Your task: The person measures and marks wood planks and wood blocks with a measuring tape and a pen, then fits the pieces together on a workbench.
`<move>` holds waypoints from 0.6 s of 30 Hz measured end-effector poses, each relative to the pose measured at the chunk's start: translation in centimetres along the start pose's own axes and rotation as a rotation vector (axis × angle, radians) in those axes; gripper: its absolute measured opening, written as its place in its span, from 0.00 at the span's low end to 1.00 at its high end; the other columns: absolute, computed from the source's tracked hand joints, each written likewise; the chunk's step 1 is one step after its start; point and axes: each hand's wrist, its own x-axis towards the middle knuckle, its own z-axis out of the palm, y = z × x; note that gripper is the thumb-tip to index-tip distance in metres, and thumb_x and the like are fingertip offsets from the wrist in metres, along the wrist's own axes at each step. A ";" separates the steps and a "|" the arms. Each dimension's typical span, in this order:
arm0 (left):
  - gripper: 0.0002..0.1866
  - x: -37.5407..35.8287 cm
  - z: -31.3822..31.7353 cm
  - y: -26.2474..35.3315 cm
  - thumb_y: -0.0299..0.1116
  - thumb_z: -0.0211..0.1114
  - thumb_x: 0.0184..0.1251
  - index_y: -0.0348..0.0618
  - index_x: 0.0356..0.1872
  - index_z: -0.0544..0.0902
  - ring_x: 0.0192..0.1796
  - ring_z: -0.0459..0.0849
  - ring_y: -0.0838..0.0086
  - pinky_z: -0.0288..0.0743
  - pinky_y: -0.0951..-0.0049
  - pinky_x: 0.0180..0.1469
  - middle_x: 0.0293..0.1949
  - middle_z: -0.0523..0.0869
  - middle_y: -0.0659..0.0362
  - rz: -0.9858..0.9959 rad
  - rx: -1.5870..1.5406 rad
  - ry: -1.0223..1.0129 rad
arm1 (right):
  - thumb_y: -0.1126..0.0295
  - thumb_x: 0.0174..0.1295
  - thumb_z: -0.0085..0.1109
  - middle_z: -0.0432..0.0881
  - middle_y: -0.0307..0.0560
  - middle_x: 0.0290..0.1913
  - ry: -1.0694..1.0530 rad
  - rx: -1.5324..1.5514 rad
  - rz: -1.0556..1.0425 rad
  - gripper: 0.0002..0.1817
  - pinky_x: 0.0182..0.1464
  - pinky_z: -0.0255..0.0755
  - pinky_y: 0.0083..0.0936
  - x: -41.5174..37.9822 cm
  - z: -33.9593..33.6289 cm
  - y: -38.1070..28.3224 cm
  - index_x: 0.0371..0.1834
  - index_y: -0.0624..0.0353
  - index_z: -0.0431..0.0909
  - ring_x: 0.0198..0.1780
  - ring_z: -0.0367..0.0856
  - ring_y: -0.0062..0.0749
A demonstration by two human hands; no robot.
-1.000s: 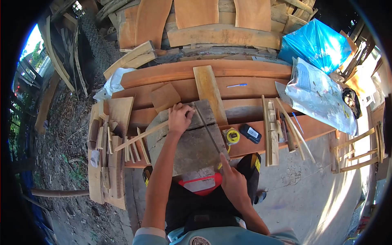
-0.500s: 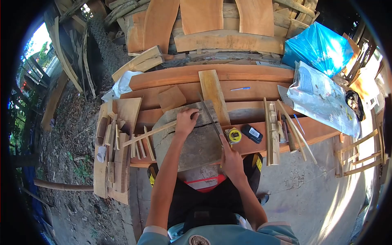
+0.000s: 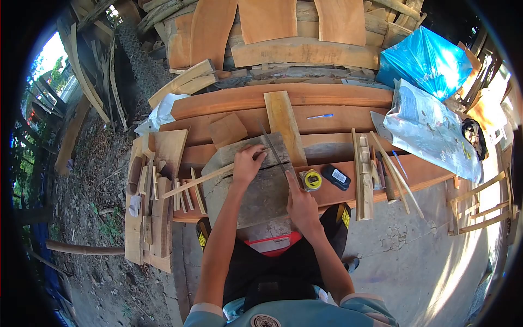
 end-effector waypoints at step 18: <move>0.07 -0.2 -0.2 0.4 0.30 0.67 0.53 0.49 0.34 0.86 0.37 0.81 0.62 0.75 0.64 0.39 0.29 0.81 0.58 0.077 0.202 0.024 | 0.76 0.54 0.51 0.79 0.59 0.29 -0.019 -0.252 -0.030 0.35 0.32 0.77 0.43 3.5 2.2 -1.8 0.69 0.51 0.56 0.31 0.82 0.53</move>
